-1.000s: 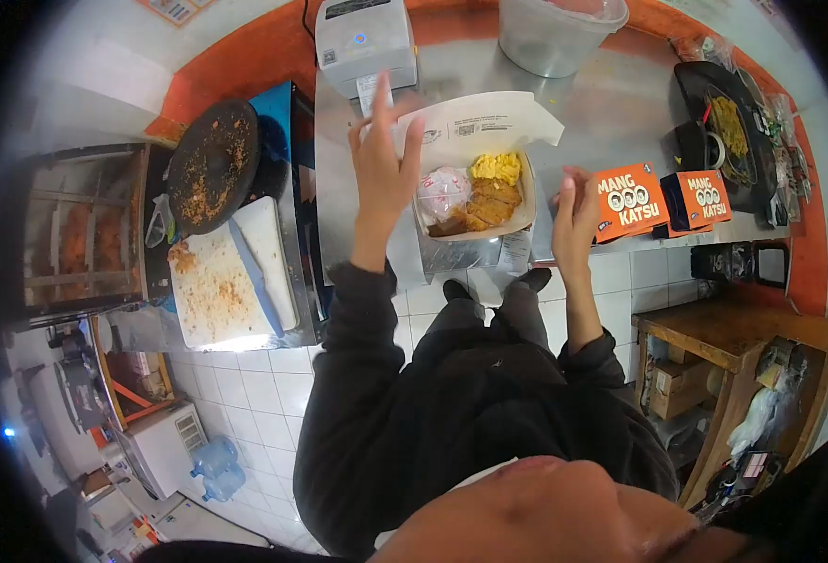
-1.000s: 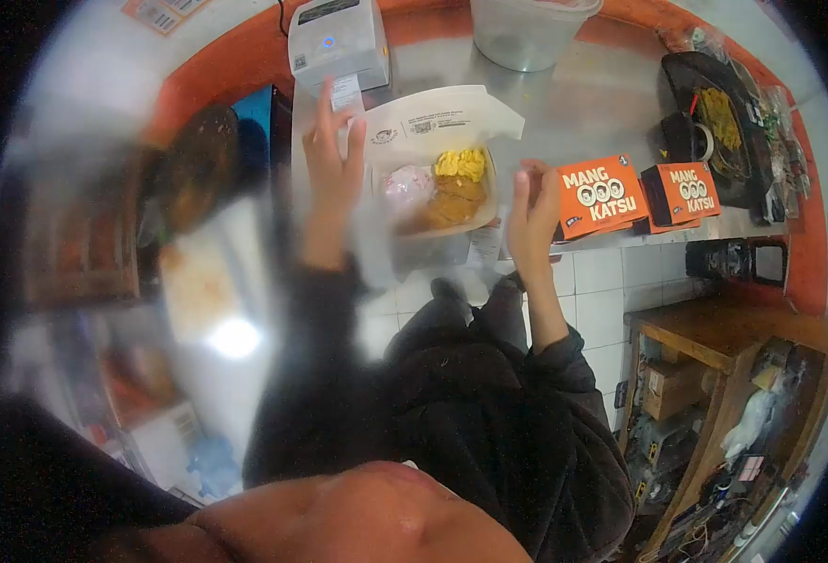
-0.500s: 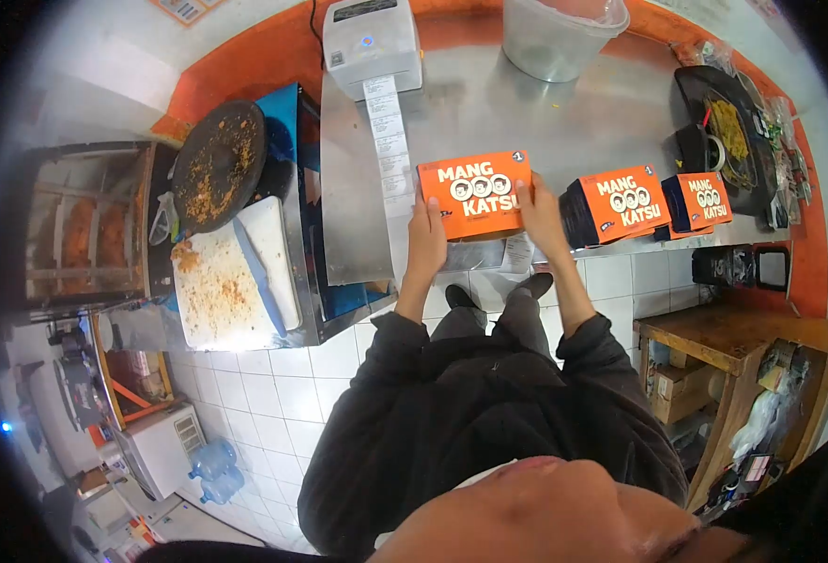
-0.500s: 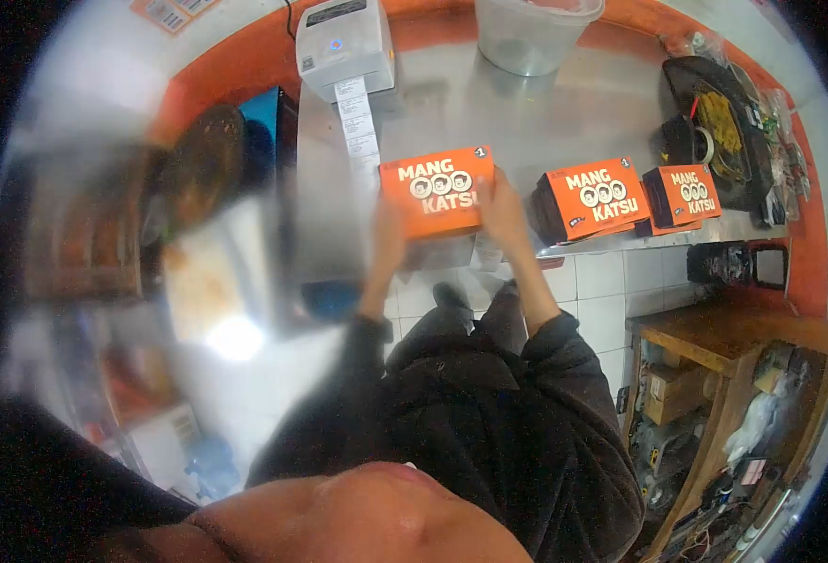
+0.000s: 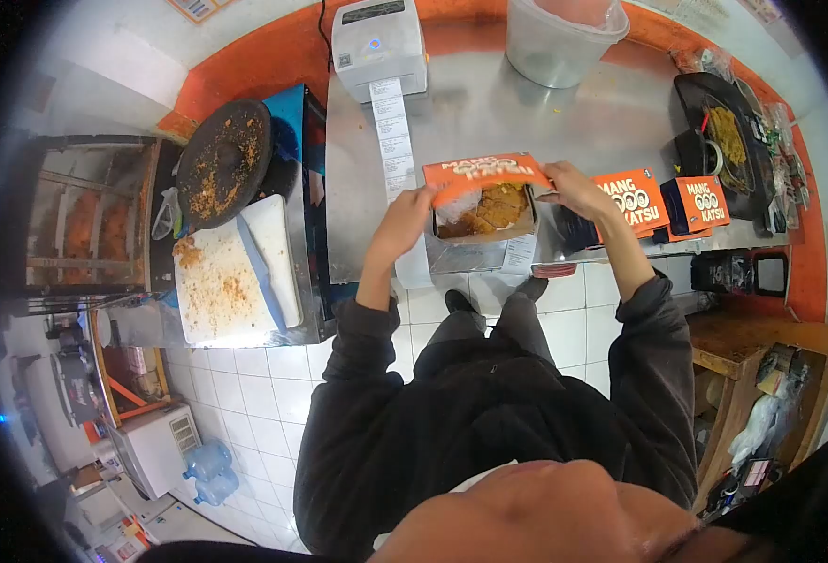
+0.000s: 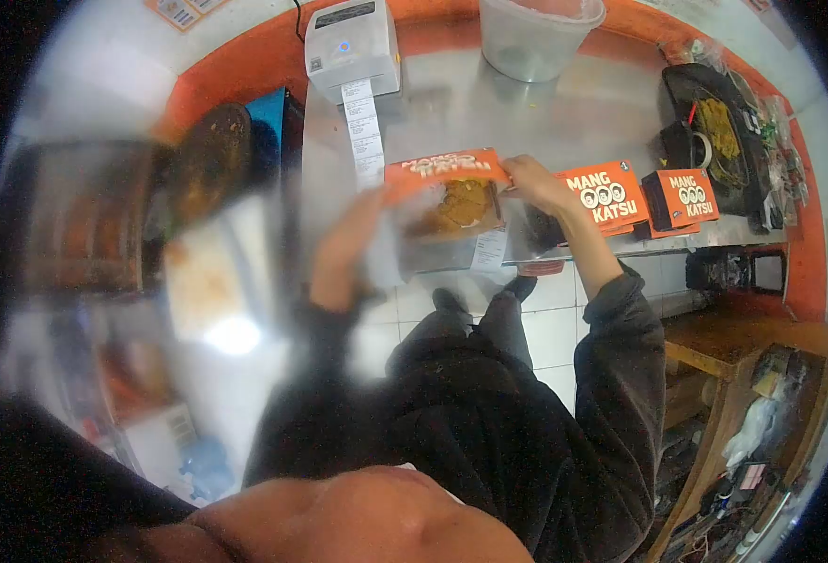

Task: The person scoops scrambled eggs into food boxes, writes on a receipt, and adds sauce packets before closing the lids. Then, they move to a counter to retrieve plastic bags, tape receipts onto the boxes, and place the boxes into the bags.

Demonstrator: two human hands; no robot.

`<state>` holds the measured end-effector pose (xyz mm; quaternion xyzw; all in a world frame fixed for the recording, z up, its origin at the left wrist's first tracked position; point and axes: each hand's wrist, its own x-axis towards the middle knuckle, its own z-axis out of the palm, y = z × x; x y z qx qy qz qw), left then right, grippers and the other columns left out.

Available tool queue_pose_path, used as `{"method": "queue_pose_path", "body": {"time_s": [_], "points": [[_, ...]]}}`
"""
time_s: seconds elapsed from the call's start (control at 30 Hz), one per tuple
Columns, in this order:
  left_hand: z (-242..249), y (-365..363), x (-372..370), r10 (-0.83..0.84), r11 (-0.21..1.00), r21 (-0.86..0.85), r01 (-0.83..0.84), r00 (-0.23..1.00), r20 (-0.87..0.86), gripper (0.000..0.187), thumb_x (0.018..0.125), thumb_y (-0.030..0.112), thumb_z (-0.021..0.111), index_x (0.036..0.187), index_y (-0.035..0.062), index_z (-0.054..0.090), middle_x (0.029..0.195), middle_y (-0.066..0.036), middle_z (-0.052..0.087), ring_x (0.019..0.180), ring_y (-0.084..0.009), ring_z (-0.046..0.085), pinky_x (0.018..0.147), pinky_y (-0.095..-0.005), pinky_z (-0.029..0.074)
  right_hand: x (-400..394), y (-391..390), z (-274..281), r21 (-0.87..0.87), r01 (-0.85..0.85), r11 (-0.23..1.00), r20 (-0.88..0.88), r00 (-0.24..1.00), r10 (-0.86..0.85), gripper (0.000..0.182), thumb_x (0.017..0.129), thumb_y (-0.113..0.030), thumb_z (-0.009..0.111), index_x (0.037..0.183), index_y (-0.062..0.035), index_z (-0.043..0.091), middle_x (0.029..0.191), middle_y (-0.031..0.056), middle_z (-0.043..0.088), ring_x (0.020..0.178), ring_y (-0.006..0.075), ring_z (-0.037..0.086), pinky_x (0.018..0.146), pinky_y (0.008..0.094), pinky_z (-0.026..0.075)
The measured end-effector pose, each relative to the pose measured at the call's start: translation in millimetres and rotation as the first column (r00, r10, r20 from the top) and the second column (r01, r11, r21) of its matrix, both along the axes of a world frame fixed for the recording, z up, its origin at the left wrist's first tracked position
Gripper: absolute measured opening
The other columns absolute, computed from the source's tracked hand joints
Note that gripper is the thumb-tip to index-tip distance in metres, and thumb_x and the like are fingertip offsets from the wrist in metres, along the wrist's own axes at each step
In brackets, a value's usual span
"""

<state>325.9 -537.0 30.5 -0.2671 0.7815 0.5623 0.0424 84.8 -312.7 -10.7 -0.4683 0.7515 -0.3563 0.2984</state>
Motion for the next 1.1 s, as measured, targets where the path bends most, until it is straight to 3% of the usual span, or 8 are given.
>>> {"method": "queue_pose_path", "body": {"time_s": [0.17,0.23,0.33,0.5,0.63,0.7,0.87,1.1], "points": [[-62,39,6,0.142,0.931,-0.301,-0.206,0.965,-0.22,0.055,0.094,0.039,0.036,0.132,0.0005,0.04,0.115,-0.029,0.045,0.105,-0.0379,0.048,0.088,-0.0442,0.038,71,-8,-8,0.191,0.377,0.906,-0.081,0.926,-0.368,0.047,0.098,-0.031,0.034,0.131,0.0015,0.039,0.121,0.0241,0.044,0.115,0.038,0.041,0.102,0.0421,0.028],[-61,37,4,0.033,0.594,-0.775,-0.217,0.969,-0.245,0.057,0.092,0.036,0.039,0.14,0.0071,0.028,0.127,-0.028,0.038,0.112,-0.0399,0.044,0.096,-0.0502,0.033,84,-4,10,-0.254,0.314,0.915,-0.369,0.843,-0.392,0.052,0.097,-0.033,0.031,0.139,-0.0023,0.029,0.13,0.0255,0.036,0.119,0.0394,0.037,0.103,0.0426,0.027],[-16,13,-11,-0.462,0.218,-0.976,0.022,0.883,-0.084,0.065,0.088,0.046,0.045,0.142,0.0133,0.027,0.133,-0.027,0.033,0.119,-0.0413,0.039,0.102,-0.053,0.026,71,5,34,-0.061,0.03,0.998,-0.553,0.831,-0.058,0.071,0.091,-0.043,0.044,0.143,-0.0049,0.016,0.145,0.0206,0.018,0.133,0.0351,0.021,0.109,0.0444,0.017],[2,-2,-20,-0.699,0.241,-0.94,0.24,0.715,0.003,0.079,0.076,0.057,0.056,0.141,0.0198,0.03,0.134,-0.028,0.032,0.12,-0.0432,0.035,0.105,-0.0498,0.024,52,1,49,0.181,-0.292,0.939,-0.73,0.6,0.327,0.085,0.082,-0.051,0.052,0.142,-0.0008,0.017,0.149,0.0171,0.015,0.137,0.0311,0.016,0.111,0.0445,0.017],[-11,-1,-28,-0.676,0.14,-0.964,0.228,0.733,0.075,0.079,0.075,0.056,0.059,0.14,0.0211,0.032,0.133,-0.028,0.033,0.117,-0.0429,0.036,0.103,-0.0486,0.027,51,-3,23,0.049,-0.329,0.943,-0.755,0.606,0.251,0.076,0.084,-0.039,0.053,0.139,0.0028,0.023,0.147,0.0176,0.021,0.136,0.0325,0.02,0.11,0.0447,0.021],[-17,0,-27,-0.677,0.133,-0.965,0.227,0.732,0.079,0.078,0.076,0.055,0.059,0.14,0.0214,0.032,0.133,-0.028,0.032,0.117,-0.0427,0.036,0.102,-0.048,0.028,54,1,14,0.097,-0.368,0.925,-0.881,0.4,0.252,0.064,0.085,-0.022,0.052,0.137,0.0056,0.026,0.145,0.0167,0.025,0.135,0.0337,0.022,0.11,0.0441,0.024],[-18,-9,-28,-0.697,0.089,-0.967,0.24,0.708,0.112,0.075,0.078,0.054,0.056,0.14,0.0221,0.031,0.133,-0.027,0.032,0.117,-0.0412,0.036,0.1,-0.0503,0.029,60,7,12,0.01,-0.38,0.925,-0.797,0.555,0.236,0.058,0.084,-0.01,0.049,0.138,-0.0028,0.028,0.146,0.0128,0.025,0.135,0.0336,0.022,0.11,0.0445,0.025],[-12,16,-26,-0.629,0.417,-0.814,0.404,0.775,0.063,0.082,0.07,0.056,0.062,0.14,0.0273,0.032,0.141,-0.022,0.022,0.127,-0.046,0.022,0.101,-0.0625,0.02,84,11,-7,-0.206,-0.226,0.952,-0.52,0.849,0.09,0.056,0.084,-0.022,0.058,0.136,-0.0133,0.038,0.146,0.0119,0.026,0.136,0.0283,0.023,0.107,0.0429,0.029]]}}
